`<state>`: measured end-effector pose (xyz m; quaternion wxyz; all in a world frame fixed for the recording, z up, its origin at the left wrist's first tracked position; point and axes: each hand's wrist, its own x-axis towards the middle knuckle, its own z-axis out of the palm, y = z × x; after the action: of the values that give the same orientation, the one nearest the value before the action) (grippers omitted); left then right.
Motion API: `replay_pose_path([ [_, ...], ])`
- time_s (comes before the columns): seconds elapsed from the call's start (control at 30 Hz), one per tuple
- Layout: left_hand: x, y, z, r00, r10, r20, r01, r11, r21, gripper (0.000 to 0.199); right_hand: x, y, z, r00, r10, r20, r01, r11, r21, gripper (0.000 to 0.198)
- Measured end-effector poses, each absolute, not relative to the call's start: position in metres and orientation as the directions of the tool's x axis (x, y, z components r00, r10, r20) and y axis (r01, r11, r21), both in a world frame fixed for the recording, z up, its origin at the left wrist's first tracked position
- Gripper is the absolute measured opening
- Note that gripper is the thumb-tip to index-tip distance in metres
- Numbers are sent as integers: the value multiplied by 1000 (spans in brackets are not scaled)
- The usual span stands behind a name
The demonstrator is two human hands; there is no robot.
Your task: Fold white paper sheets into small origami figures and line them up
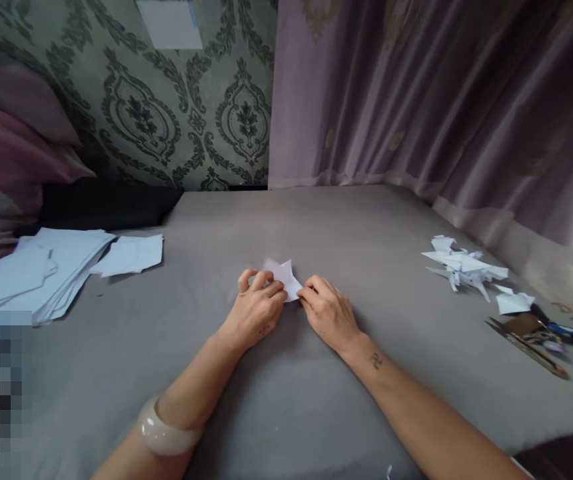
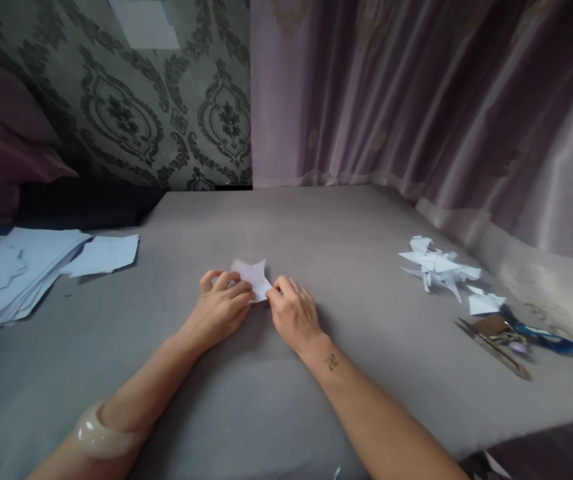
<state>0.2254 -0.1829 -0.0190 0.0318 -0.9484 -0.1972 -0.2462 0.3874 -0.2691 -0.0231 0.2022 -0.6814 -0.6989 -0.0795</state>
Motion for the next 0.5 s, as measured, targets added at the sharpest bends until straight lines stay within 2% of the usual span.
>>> replay_pose_path([
  [0.17, 226, -181, -21, 823, 366, 435, 374, -925, 70, 17, 390, -276, -24, 71, 953, 294, 968, 6, -252, 16],
  [0.33, 227, -183, -21, 817, 408, 408, 408, -908, 91, 19, 394, -276, -26, 156, 965, 212, 909, -56, -413, 17],
  [0.5, 229, -182, -26, 796, 436, 419, 441, -893, 91, 19, 394, -271, -29, 260, 949, 177, 844, -134, -519, 16],
])
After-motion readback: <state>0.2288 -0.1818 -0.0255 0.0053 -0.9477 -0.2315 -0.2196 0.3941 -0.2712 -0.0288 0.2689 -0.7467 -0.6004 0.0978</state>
